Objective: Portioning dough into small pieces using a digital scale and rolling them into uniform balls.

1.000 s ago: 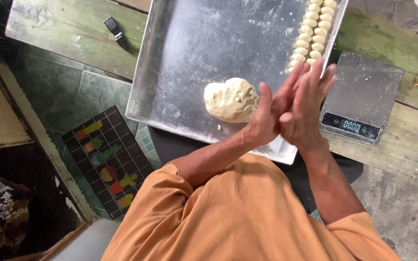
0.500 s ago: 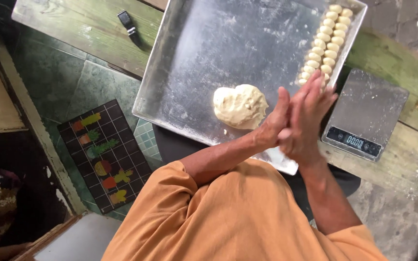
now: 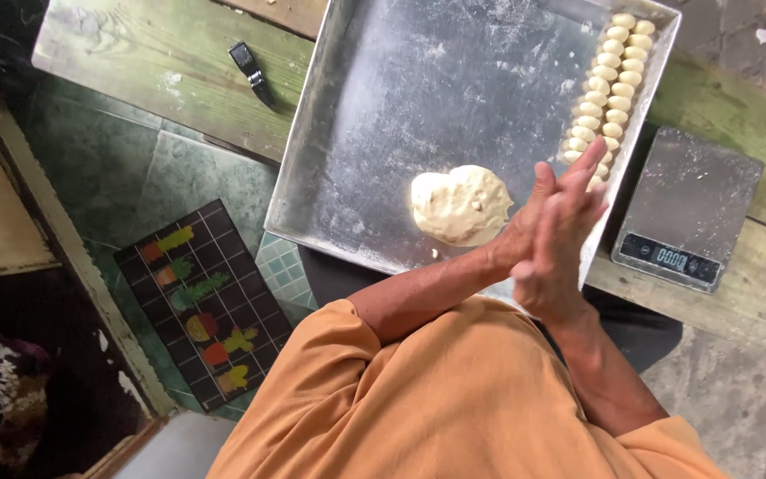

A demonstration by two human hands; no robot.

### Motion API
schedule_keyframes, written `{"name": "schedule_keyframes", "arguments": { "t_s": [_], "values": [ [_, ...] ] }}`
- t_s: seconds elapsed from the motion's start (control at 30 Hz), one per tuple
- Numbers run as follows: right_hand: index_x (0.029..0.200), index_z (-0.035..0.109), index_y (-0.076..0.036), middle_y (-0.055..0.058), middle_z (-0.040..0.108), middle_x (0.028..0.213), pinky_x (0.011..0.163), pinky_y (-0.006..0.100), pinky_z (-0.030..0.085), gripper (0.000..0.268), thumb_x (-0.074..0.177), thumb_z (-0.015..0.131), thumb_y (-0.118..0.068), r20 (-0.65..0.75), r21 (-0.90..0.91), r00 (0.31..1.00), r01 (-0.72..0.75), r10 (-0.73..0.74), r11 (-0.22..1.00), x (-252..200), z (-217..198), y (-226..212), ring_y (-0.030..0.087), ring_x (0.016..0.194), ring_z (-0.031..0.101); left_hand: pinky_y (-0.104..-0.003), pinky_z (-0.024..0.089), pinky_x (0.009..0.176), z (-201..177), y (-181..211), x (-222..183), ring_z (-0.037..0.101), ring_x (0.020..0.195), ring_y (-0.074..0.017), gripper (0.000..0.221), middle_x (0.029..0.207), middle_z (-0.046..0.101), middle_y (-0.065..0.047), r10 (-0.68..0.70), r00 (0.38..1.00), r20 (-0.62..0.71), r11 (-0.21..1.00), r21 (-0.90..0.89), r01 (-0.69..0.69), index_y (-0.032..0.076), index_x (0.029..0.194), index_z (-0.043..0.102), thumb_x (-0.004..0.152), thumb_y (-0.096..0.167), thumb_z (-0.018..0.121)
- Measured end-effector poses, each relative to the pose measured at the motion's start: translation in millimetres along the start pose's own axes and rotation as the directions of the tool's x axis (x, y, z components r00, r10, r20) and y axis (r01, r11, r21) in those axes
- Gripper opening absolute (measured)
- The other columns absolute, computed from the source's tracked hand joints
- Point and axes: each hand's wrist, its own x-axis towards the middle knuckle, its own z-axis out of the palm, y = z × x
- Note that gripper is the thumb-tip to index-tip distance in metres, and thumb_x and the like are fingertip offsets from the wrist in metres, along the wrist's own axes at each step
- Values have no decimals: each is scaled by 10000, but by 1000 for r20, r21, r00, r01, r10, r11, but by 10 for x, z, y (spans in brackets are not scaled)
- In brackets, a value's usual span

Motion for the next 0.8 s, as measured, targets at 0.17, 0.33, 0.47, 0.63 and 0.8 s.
{"name": "schedule_keyframes", "arguments": {
  "t_s": [0.17,0.33,0.47,0.63,0.8],
  "values": [
    [1712,-19,-224,144,-98,1778,1356,664,-95,785,1084,83,-684,47,32,998,50,-52,998,167,87,44,331,1668,-163,-422,43,1460,75,48,-230,54,1698,-256,693,1777,86,-90,79,992,100,978,186,-96,65,1675,107,1150,517,92],
    [1697,-79,-108,127,-126,1782,1398,546,-137,826,1089,82,-643,59,-19,994,-94,95,995,-1,156,206,313,1662,-197,-472,25,1380,123,375,-138,-14,1661,-260,942,1774,-44,-100,-46,998,42,993,111,41,108,1659,38,978,757,89],
    [1694,-92,-140,113,-142,1780,1398,541,-146,792,1095,91,-623,93,-35,996,-3,6,999,34,120,178,285,1659,-215,-500,-39,1429,-228,-30,55,-11,1714,-247,766,1799,33,-57,142,985,100,944,287,-165,216,1686,143,1095,678,-12],
    [1710,-73,-267,82,-147,1790,1425,590,-140,771,1061,51,-665,25,-30,993,112,-112,993,348,-24,95,279,1679,-214,-504,127,1386,215,-110,-195,134,1650,-346,818,1744,163,-140,426,900,94,858,272,-435,122,1672,177,1054,656,136],
    [1741,-49,-289,28,-157,1811,1440,614,-139,822,1042,24,-716,-21,-53,999,-31,30,998,178,-54,331,277,1701,-218,-450,41,1381,196,190,-135,-45,1672,-206,895,1783,-64,-14,-97,993,67,995,36,95,179,1669,33,985,750,123]
  ]
}}
